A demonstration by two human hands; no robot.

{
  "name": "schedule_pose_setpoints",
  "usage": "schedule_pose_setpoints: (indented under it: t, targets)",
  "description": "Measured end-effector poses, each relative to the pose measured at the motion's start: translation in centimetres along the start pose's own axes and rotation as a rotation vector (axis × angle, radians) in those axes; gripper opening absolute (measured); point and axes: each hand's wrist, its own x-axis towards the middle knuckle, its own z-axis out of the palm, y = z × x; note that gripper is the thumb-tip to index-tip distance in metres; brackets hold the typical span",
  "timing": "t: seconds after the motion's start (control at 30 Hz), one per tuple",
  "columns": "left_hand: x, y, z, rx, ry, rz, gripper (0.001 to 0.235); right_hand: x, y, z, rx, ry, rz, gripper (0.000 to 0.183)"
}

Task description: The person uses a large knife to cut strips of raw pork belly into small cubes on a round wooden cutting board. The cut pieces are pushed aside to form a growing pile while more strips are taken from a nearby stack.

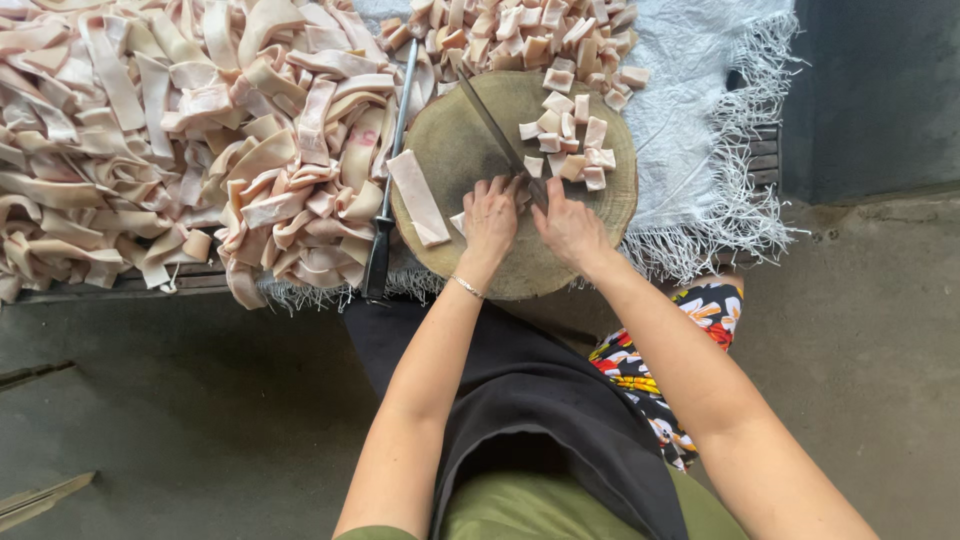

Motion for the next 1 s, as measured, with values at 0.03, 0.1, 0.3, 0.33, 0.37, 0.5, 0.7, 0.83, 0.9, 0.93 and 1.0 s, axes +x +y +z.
schedule_pose_setpoints:
  t: [0.03, 0.1, 0.3, 0.33, 0.37, 0.5, 0.7, 0.83, 0.9, 0.93, 1.0]
  targets:
    - [-0.7, 0.8, -2.3, -0.013, 0.006, -0.049, 0.068, 0.1, 0.3, -0.3, 0.016, 0.014, -0.02, 0.051]
    - [-2.1, 1.8, -5.9, -0.039, 0.013, -0.149, 0.091, -0.3, 0.9, -0.7, 0.052, 0.039, -0.056, 0.051]
    - [-3.4, 0.3, -6.2, -0.117, 0.122, -0.134, 0.061, -6.6, 2.7, -3.6, 0.169, 0.037, 0.027, 0.043]
    - [-2.8, 0.1, -5.9, -0.124, 0.135, -0.127, 0.06, -7.4, 2.6, -3.9, 0.136, 0.05, 0.021, 0.043]
    - [-2.4, 0.1, -5.7, -0.132, 0.143, -0.12, 0.059, -8.4, 2.5, -4.0, 0.105, 0.059, 0.02, 0.043]
    - [-0.6, 0.6, -5.6, 0.016, 0.124, -0.123, 0.056, -10.8, 1.8, -4.3, 0.087, 0.097, 0.015, 0.041]
    - [1.6, 0.7, -2.0, 0.073, 0.153, -0.043, 0.039, -13.3, 0.4, -4.3, -0.012, 0.084, -0.006, 0.041]
    - [2.0, 0.6, -1.4, 0.006, 0.151, -0.045, 0.032, -14.0, 0.3, -4.3, -0.028, 0.069, 0.002, 0.044]
    - [2.2, 0.5, -1.6, -0.018, 0.172, -0.032, 0.031, -13.8, 0.4, -4.3, -0.034, 0.055, 0.009, 0.045]
    - [2.3, 0.4, -1.7, -0.019, 0.157, -0.034, 0.029, -13.5, 0.5, -4.2, -0.058, 0.018, 0.028, 0.046]
    - [2.3, 0.4, -1.8, -0.022, 0.128, -0.038, 0.027, -12.6, 0.7, -4.1, -0.105, -0.056, 0.068, 0.05]
